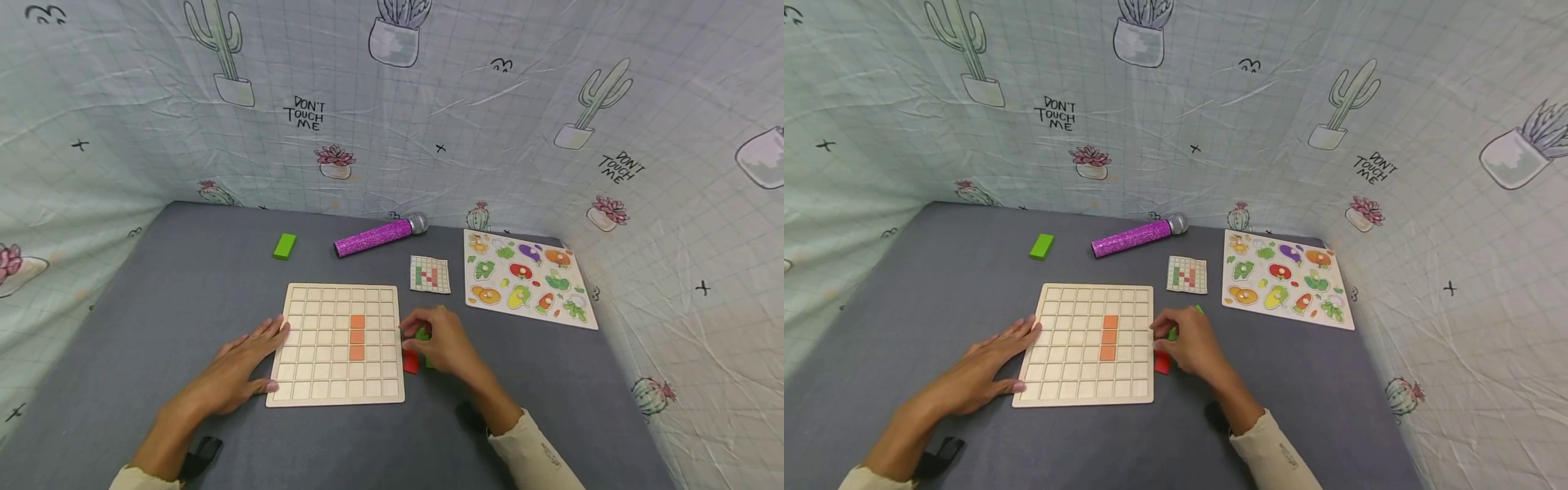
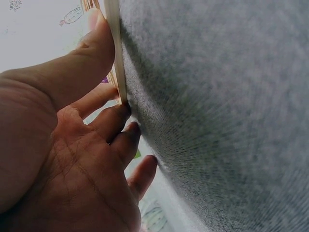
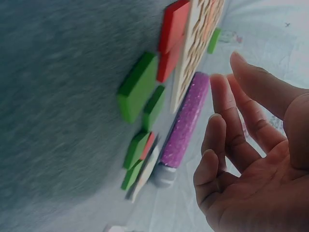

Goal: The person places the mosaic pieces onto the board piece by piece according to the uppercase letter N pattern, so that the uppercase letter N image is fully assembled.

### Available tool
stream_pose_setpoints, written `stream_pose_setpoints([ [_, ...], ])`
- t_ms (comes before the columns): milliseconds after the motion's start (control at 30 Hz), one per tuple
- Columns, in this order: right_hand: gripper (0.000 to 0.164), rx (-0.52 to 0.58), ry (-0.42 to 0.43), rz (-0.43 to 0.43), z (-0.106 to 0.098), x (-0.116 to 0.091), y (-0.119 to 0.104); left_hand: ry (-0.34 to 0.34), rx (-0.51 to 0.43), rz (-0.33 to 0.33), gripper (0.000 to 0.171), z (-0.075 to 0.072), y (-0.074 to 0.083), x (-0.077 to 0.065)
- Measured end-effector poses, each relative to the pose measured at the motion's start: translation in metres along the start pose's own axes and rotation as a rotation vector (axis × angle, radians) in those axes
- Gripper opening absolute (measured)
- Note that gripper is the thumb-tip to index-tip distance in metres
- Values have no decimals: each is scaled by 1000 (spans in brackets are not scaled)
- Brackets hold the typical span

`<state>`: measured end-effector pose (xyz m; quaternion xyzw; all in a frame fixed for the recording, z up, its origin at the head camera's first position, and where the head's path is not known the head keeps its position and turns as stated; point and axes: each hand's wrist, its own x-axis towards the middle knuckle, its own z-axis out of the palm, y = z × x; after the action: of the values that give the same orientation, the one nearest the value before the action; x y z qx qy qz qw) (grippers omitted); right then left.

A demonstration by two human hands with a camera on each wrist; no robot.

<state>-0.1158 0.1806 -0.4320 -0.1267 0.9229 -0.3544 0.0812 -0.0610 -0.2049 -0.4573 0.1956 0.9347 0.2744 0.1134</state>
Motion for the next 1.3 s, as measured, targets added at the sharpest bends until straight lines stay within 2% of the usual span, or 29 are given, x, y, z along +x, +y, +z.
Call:
stream_pose_setpoints([
  [300,23,-105,-19,-5,5,-4,15,5,-11,2,97,0,-1,-1],
  [533,24,-183,-20,-25,13,-5,17,7,-21,10,97,1,-1,-2],
  [967,20,-185,-63,5,13,-5,10,19,-9,5,98,1,0,-2],
  [1300,22,-147,-76,-44,10,-6,7,23,-9,16,97,1,-1,-2],
])
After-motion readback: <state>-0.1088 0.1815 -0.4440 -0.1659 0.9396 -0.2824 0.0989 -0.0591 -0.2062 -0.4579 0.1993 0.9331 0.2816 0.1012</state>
